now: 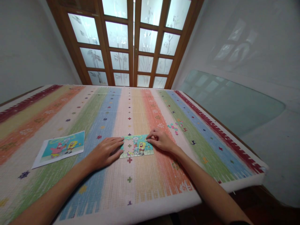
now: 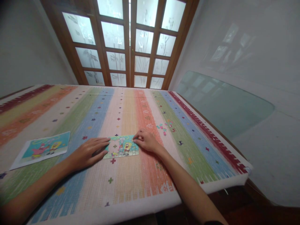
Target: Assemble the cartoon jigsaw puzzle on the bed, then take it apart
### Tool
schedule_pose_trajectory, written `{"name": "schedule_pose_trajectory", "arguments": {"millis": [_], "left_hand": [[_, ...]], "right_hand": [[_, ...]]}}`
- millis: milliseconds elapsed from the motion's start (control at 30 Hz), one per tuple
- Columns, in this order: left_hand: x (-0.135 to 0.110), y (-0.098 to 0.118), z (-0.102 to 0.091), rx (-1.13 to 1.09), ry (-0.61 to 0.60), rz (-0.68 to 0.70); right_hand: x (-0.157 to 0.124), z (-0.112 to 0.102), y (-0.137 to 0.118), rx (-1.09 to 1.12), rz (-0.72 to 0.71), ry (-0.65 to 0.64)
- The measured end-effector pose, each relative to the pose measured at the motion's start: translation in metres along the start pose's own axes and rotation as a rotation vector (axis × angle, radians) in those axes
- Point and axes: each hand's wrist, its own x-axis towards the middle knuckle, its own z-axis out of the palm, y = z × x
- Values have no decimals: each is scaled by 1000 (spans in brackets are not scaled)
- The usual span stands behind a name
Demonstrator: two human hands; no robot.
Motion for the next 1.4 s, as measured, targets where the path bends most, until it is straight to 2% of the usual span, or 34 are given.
{"name": "schedule_pose_trajectory", "arguments": {"millis": [600,1133,1400], "left_hand": [[2,1,-1,22,0,16],[0,-1,0,-4,-7,3],[0,0,0,-33,-12,-17]], "right_hand": [[3,7,-3,-73,29,55],[3,1,-5,-166,-11,-7],[3,-3,-9,-142,27,-62]]}}
